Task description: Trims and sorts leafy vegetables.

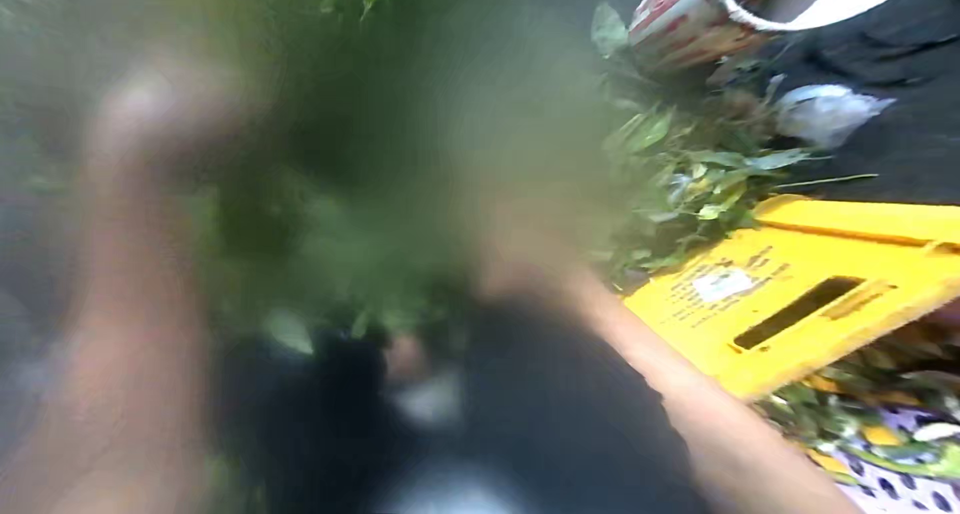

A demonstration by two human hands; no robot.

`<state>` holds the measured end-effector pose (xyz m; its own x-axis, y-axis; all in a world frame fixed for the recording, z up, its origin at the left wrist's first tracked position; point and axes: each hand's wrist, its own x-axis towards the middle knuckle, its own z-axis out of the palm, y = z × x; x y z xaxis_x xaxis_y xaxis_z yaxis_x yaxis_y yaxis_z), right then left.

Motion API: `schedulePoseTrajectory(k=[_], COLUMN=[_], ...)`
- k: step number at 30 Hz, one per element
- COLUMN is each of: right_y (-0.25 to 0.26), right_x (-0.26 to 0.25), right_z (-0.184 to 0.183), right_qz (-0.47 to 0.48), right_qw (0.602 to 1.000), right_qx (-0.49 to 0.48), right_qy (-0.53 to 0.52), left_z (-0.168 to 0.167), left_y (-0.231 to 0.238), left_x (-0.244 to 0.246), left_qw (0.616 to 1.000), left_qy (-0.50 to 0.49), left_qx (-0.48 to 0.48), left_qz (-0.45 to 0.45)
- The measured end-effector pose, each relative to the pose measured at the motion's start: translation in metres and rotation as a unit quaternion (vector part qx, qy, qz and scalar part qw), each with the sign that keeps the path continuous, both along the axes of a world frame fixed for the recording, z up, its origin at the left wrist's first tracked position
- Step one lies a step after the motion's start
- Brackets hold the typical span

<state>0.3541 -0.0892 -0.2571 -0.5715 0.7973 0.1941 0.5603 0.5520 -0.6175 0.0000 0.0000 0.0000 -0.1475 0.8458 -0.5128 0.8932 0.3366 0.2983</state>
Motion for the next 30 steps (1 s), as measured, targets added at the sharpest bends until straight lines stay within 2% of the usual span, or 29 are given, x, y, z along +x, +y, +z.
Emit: schedulePoseTrajectory(k=[1,2,4,5,7,10,14,16,19,21,22,23,25,28,30], right_y=[0.0,0.001,0.005,0.014,0.03,0.048,0.057,0.054,0.053,0.049,0.048,0.048,0.045,0.032,0.017], right_x=[0.005,0.009,0.014,0.013,0.017,0.046,0.08,0.092,0.097,0.099,0.102,0.104,0.107,0.118,0.131], right_z=[0.025,0.049,0.09,0.094,0.066,0.028,0.035,0.035,0.035,0.065,0.095,0.11,0.107,0.096,0.102], right_qz=[-0.035,-0.056,-0.031,-0.009,-0.014,-0.04,-0.036,-0.048,-0.075,-0.093,-0.089,-0.096,-0.126,-0.211,-0.31], right_qw=[0.997,0.991,0.99,0.988,0.979,0.98,0.983,0.986,0.996,0.994,0.99,0.986,0.983,0.959,0.926], right_qx=[0.074,0.121,0.11,0.08,0.054,0.055,-0.049,-0.078,-0.029,-0.048,-0.109,-0.133,-0.128,-0.153,-0.19], right_qy=[0.014,0.007,-0.079,-0.136,-0.194,-0.188,-0.173,-0.142,-0.05,-0.014,-0.011,-0.013,-0.042,-0.115,-0.097], left_z=[-0.033,-0.082,-0.176,-0.205,-0.229,-0.227,-0.192,-0.172,-0.145,-0.129,-0.123,-0.12,-0.115,-0.096,-0.106], left_y=[-0.002,-0.004,-0.012,-0.015,-0.021,-0.014,0.0,-0.004,-0.016,-0.023,-0.025,-0.026,-0.026,-0.035,-0.041], left_x=[0.035,0.064,0.118,0.147,0.198,0.226,0.178,0.157,0.158,0.173,0.181,0.186,0.194,0.223,0.238], left_qw=[0.998,0.993,0.974,0.966,0.953,0.934,0.923,0.929,0.936,0.934,0.933,0.934,0.945,0.952,0.942], left_qy=[-0.006,0.004,0.011,-0.004,-0.046,-0.071,-0.077,-0.075,-0.111,-0.178,-0.209,-0.224,-0.171,0.038,0.129], left_qx=[-0.053,-0.087,-0.09,-0.089,-0.079,-0.054,-0.068,-0.125,-0.2,-0.225,-0.225,-0.213,-0.16,-0.044,-0.018], left_qz=[-0.032,-0.082,-0.205,-0.244,-0.29,-0.346,-0.371,-0.34,-0.269,-0.211,-0.187,-0.18,-0.23,-0.3,-0.309])
